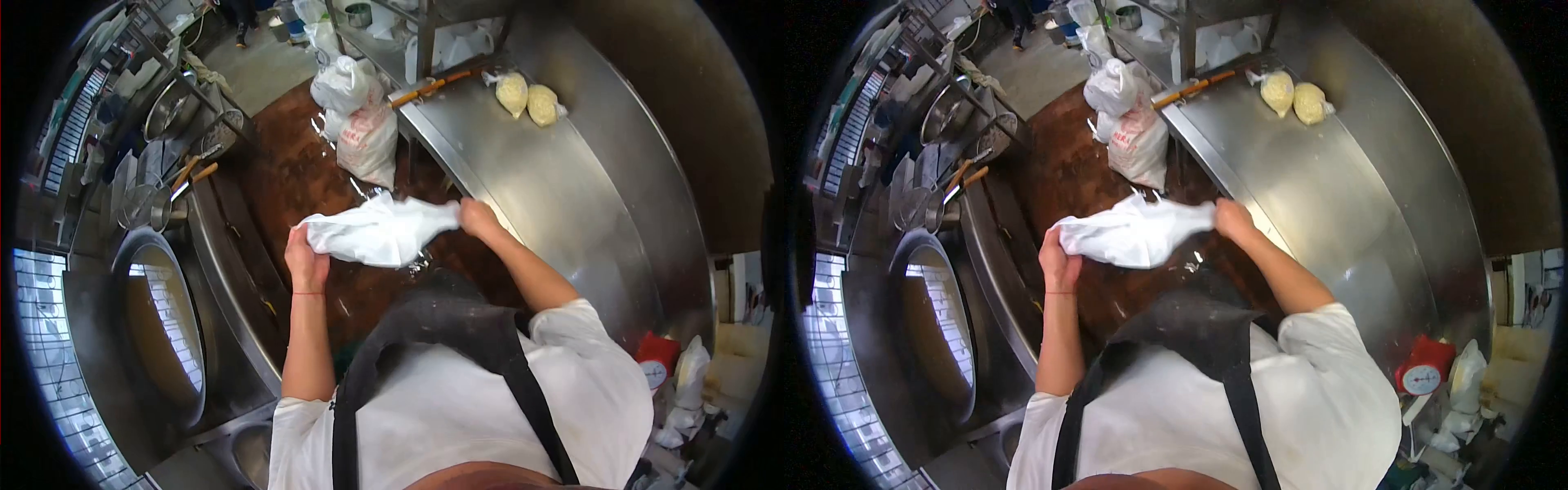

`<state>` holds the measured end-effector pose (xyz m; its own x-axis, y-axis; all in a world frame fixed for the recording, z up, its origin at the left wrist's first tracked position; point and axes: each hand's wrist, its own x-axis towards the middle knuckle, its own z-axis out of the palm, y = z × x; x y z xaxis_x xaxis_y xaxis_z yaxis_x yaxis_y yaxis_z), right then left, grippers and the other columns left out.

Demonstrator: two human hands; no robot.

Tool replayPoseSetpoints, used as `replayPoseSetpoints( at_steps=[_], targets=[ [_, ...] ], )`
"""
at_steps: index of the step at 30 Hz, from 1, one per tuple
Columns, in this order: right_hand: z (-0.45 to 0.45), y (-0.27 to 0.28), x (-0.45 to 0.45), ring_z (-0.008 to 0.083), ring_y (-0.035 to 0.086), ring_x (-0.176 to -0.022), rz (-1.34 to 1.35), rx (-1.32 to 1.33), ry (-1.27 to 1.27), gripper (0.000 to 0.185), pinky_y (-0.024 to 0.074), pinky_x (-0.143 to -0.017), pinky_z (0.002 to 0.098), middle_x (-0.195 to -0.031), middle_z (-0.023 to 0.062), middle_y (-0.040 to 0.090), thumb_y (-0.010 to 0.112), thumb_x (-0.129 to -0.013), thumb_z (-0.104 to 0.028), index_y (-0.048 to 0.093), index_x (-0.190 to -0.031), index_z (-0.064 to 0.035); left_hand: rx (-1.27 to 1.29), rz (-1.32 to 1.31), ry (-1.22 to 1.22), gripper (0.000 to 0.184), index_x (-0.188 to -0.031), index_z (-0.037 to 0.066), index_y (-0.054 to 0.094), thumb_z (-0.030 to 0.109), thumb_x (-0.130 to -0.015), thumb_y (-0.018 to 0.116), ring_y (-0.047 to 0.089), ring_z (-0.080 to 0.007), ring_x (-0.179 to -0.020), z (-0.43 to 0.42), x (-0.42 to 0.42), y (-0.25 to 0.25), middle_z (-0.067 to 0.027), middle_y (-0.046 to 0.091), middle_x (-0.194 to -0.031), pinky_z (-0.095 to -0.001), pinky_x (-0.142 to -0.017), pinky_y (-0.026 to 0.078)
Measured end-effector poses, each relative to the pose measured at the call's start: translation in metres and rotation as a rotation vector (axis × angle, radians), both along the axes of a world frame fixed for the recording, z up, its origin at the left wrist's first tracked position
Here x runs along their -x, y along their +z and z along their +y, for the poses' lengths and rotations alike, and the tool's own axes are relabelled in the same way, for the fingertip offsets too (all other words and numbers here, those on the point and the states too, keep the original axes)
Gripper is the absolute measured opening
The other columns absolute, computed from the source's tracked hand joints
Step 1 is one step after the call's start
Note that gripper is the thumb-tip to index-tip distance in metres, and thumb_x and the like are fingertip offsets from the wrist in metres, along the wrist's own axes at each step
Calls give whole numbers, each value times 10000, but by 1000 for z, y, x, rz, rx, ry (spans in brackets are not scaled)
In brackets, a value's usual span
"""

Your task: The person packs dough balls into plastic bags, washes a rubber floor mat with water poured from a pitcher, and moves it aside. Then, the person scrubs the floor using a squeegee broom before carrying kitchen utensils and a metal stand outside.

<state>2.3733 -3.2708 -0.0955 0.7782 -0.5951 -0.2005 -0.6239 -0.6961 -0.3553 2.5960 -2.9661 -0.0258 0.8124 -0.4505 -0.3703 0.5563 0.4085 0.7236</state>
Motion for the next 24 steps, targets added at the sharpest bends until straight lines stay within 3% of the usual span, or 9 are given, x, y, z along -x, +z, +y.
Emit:
replayPoseSetpoints(
  at_steps=[2,5,8,11,14,16,17,18,24],
  targets=[
    [23,73,-20,413,522,-1197,172,-94,-25,714,432,-1010,453,-1314,280,519,616,-826,-173,308,-1448,-2,-170,-263,-108,141,-905,74,588,153,-975,494,590,-157,-800,-25,-16,-1,-22,606,-854,-314,-770,489],
    [58,115,-62,420,409,-1277,-489,-52,370,967,371,-1045,500,-1384,245,425,781,-728,-259,226,-1477,-1,-437,-898,-602,187,-848,72,507,198,-971,573,402,-59,-766,-91,-11,8,37,450,-795,-261,-676,410],
    [9,72,-109,376,622,-943,-184,-272,311,335,495,-786,444,-1008,221,630,686,-813,-165,599,-1114,-49,-546,-1213,-838,184,-941,12,552,162,-904,653,596,-261,-847,-137,-3,72,-125,614,-906,-357,-763,469],
    [-56,71,-113,354,632,-799,-583,-434,303,108,475,-680,433,-829,189,621,616,-867,-122,597,-915,-28,-922,-1424,-470,275,-999,18,588,-68,-738,604,600,-389,-987,-143,-62,19,-195,627,-1043,-427,-839,476],
    [-161,71,-116,333,623,-971,-183,-805,473,371,490,-858,390,-1054,178,651,634,-909,-260,570,-1213,-58,-1054,-1006,-524,203,-920,2,591,-76,-733,598,633,-384,-882,-130,-113,-25,-200,648,-903,-400,-799,494],
    [-260,-21,-133,360,579,-1089,-383,-333,216,587,466,-950,420,-1206,211,598,687,-865,-309,479,-1360,-73,-1039,-924,-449,143,-921,-15,586,1,-794,651,616,-274,-772,-136,-123,-37,-168,632,-824,-353,-766,489],
    [-306,-31,-141,390,529,-1167,-368,141,68,667,439,-990,454,-1283,220,549,743,-807,-297,469,-1367,-60,-1043,-877,-459,157,-940,-19,581,38,-814,656,603,-250,-785,-144,-123,-35,-150,633,-845,-342,-766,484],
    [-340,-4,-156,392,491,-1214,-210,114,-254,708,417,-1013,476,-1348,206,502,772,-764,-263,468,-1377,-79,-1045,-830,-467,180,-960,-22,575,75,-835,660,591,-225,-798,-155,-123,-33,-132,633,-866,-332,-767,480],
    [-451,-30,-176,362,504,-1166,66,468,-265,447,453,-934,472,-1215,168,532,724,-773,-201,600,-1185,-79,-678,-190,-580,379,-1183,-17,541,242,-924,638,578,-190,-936,-240,-137,22,-97,618,-1054,-325,-835,475]
  ],
)
